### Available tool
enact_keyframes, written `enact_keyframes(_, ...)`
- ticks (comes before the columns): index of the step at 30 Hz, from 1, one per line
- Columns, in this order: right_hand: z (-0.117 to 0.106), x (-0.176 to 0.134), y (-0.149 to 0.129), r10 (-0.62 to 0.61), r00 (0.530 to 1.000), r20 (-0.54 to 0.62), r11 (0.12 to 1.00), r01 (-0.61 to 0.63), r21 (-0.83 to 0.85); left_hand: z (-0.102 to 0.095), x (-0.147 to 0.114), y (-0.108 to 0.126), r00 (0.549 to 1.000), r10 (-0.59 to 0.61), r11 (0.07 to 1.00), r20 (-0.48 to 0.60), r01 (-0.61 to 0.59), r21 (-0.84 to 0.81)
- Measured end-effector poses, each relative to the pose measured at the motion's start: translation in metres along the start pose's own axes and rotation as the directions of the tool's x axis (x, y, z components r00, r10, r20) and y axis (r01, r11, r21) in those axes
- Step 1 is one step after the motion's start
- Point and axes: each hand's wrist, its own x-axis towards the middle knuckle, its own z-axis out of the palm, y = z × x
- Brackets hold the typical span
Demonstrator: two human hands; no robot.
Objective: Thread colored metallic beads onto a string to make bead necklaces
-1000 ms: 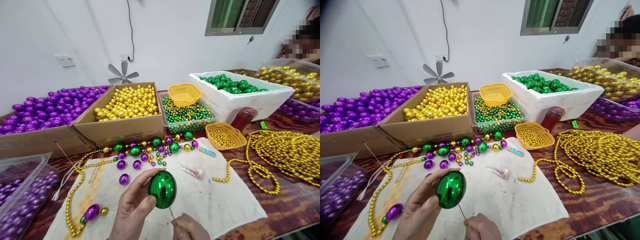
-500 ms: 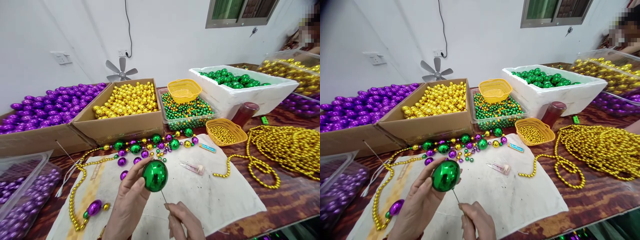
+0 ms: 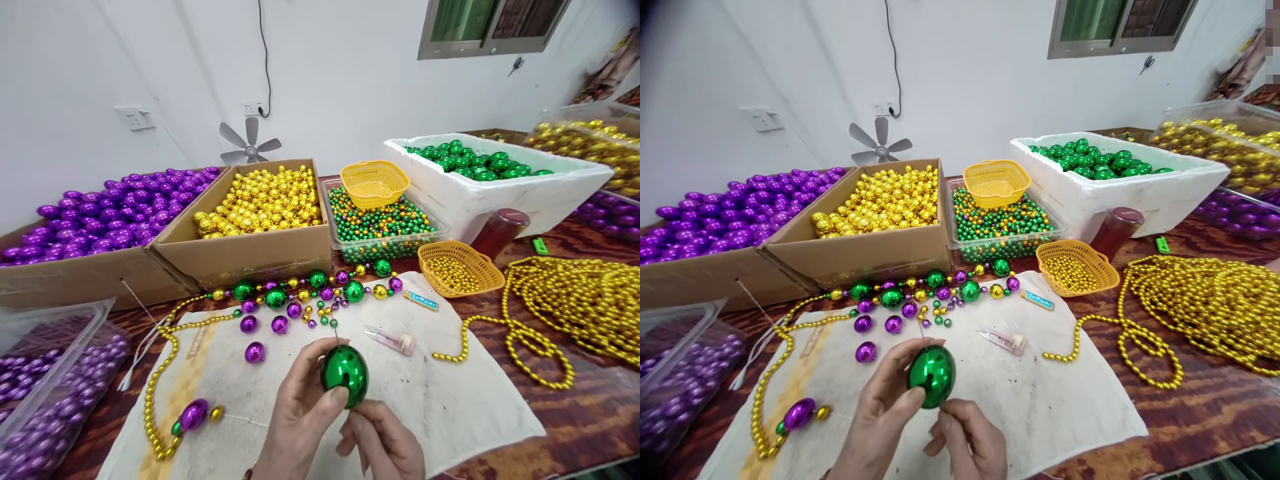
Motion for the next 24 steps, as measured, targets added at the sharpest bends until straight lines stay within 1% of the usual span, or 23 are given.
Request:
enact_keyframes(2, -0.004, 0.0, -0.003, 0.097, 0.995, -0.007, 0.995, -0.096, 0.036, 0.001, -0.001, -0.007, 0.998, -0.061, 0.997, -0.008, 0.061, 0.045)
enact_keyframes(5, -0.011, -0.001, -0.002, 0.104, 0.994, 0.031, 0.993, -0.105, 0.049, 0.002, -0.002, -0.015, 0.991, -0.127, 0.988, -0.046, 0.13, 0.078)
enact_keyframes(7, -0.015, -0.003, 0.001, 0.123, 0.99, 0.07, 0.991, -0.127, 0.043, 0.001, -0.002, -0.019, 0.987, -0.14, 0.988, -0.078, 0.145, 0.061)
enact_keyframes(10, -0.018, -0.005, 0.005, 0.226, 0.97, 0.09, 0.972, -0.231, 0.048, 0.001, -0.004, -0.022, 0.982, -0.145, 0.987, -0.12, 0.152, 0.056)
enact_keyframes(12, -0.02, -0.004, 0.007, 0.275, 0.959, 0.064, 0.958, -0.279, 0.065, 0.002, -0.007, -0.024, 0.983, -0.166, 0.98, -0.084, 0.174, 0.096)
enact_keyframes(15, -0.023, -0.001, 0.009, 0.285, 0.958, 0.032, 0.955, -0.286, 0.079, 0.001, -0.011, -0.026, 0.981, -0.188, 0.969, 0.037, 0.179, 0.172)
enact_keyframes(17, -0.027, 0.001, 0.011, 0.293, 0.956, 0.031, 0.954, -0.294, 0.063, -0.005, -0.008, -0.028, 0.983, -0.157, 0.964, 0.099, 0.13, 0.233)
enact_keyframes(19, -0.033, 0.003, 0.012, 0.302, 0.953, 0.032, 0.953, -0.303, 0.034, -0.017, 0.004, -0.03, 0.991, -0.104, 0.937, 0.083, 0.069, 0.342)
enact_keyframes(20, -0.037, 0.003, 0.014, 0.302, 0.953, 0.034, 0.953, -0.302, 0.02, -0.025, 0.013, -0.032, 0.997, -0.068, 0.903, 0.048, 0.041, 0.428)
enact_keyframes(21, -0.04, 0.003, 0.015, 0.3, 0.953, 0.037, 0.954, -0.3, 0.01, -0.034, 0.024, -0.034, 1.0, -0.022, 0.845, 0.003, 0.017, 0.535)
enact_keyframes(22, -0.044, 0.003, 0.017, 0.3, 0.953, 0.041, 0.954, -0.3, 0.004, -0.043, 0.035, -0.036, 0.999, 0.031, 0.747, -0.034, 0.0, 0.664)
enact_keyframes(24, -0.048, 0.001, 0.019, 0.305, 0.951, 0.045, 0.952, -0.306, 0.013, -0.058, 0.058, -0.042, 0.995, 0.094, 0.464, -0.029, -0.018, 0.886)
